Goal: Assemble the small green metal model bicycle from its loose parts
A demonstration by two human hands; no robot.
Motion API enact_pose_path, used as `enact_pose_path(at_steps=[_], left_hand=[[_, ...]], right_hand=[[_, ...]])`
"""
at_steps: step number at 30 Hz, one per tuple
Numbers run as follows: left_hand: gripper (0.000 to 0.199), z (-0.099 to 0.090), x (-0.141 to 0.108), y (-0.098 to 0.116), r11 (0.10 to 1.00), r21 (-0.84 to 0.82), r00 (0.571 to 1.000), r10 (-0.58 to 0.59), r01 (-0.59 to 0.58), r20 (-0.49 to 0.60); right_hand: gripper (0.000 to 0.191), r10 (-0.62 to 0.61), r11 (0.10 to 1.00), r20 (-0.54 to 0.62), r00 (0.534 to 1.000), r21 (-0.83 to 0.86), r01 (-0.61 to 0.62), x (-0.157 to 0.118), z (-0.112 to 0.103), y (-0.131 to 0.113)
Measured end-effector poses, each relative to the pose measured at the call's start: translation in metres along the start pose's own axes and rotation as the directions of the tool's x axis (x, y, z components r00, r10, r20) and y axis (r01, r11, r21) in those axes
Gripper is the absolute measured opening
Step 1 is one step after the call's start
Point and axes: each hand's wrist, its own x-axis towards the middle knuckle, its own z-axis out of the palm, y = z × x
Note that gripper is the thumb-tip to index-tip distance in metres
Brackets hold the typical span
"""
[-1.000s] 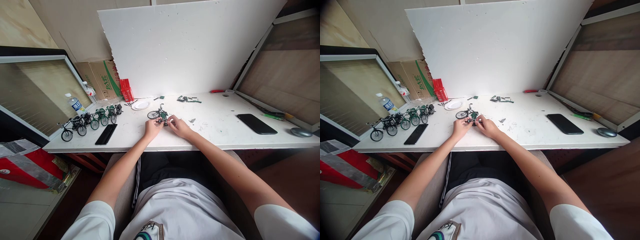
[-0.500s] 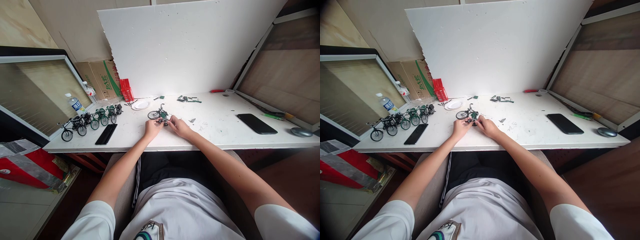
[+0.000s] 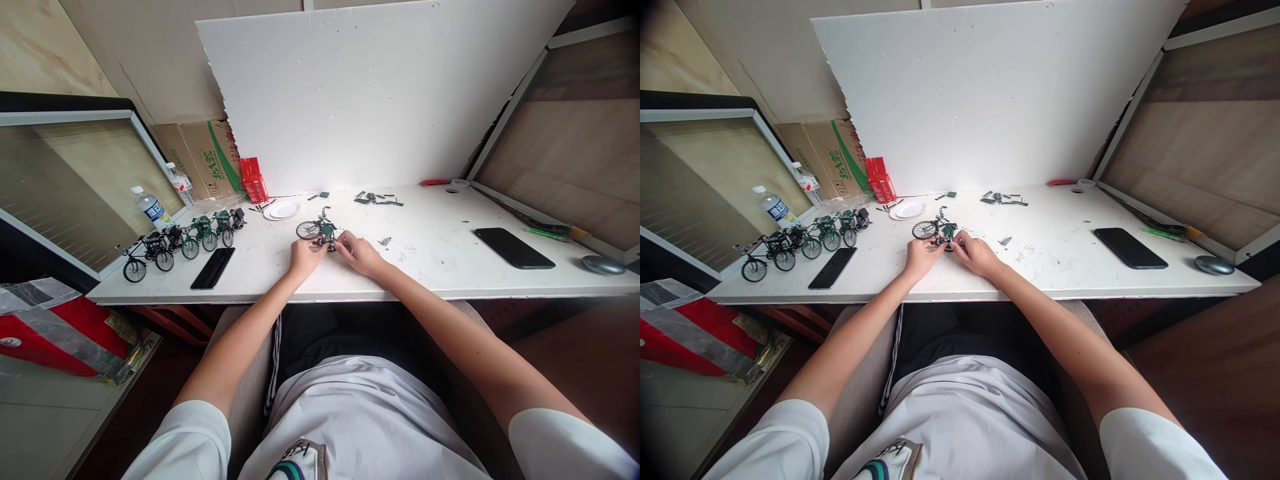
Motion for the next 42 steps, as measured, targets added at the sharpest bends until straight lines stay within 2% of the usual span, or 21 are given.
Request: enact_pose_path(at_steps=[9,15,21,31,36,39,42], left_hand=[[0.03,-0.001,0.001,-0.004,1.0,0.024,1.0,-0.007,0.007,0.002],[0.032,-0.001,-0.001,0.001,1.0,0.022,1.0,-0.002,0.001,0.021],[0.028,-0.001,-0.001,0.003,0.999,0.04,1.0,0.005,-0.006,0.017],[0.032,-0.001,-0.001,0.003,0.999,0.049,1.0,0.011,-0.011,-0.015],[0.035,-0.001,0.003,-0.006,0.999,0.039,1.0,0.004,-0.003,-0.027],[0.034,-0.001,0.005,-0.008,1.0,0.006,1.0,-0.01,0.01,-0.015],[0.031,0.0,0.005,-0.005,0.998,-0.06,1.0,-0.013,0.013,0.0]], right_hand=[[0.032,-0.022,0.997,-0.023,0.999,0.07,0.024,-0.001,0.001,0.002],[0.037,0.025,1.0,-0.043,0.999,-0.004,-0.025,0.001,0.001,0.003],[0.037,0.02,1.0,-0.048,0.999,-0.017,-0.021,0.0,0.001,0.002],[0.05,-0.029,0.999,-0.215,0.976,-0.045,0.019,0.002,0.001,0.007],[0.051,0.074,0.997,-0.299,0.951,0.019,-0.071,0.002,-0.001,0.008],[0.045,0.124,0.992,-0.304,0.944,0.048,-0.115,0.002,-0.001,0.007],[0.039,0.112,0.992,-0.273,0.956,0.088,-0.091,0.003,0.001,0.01]])
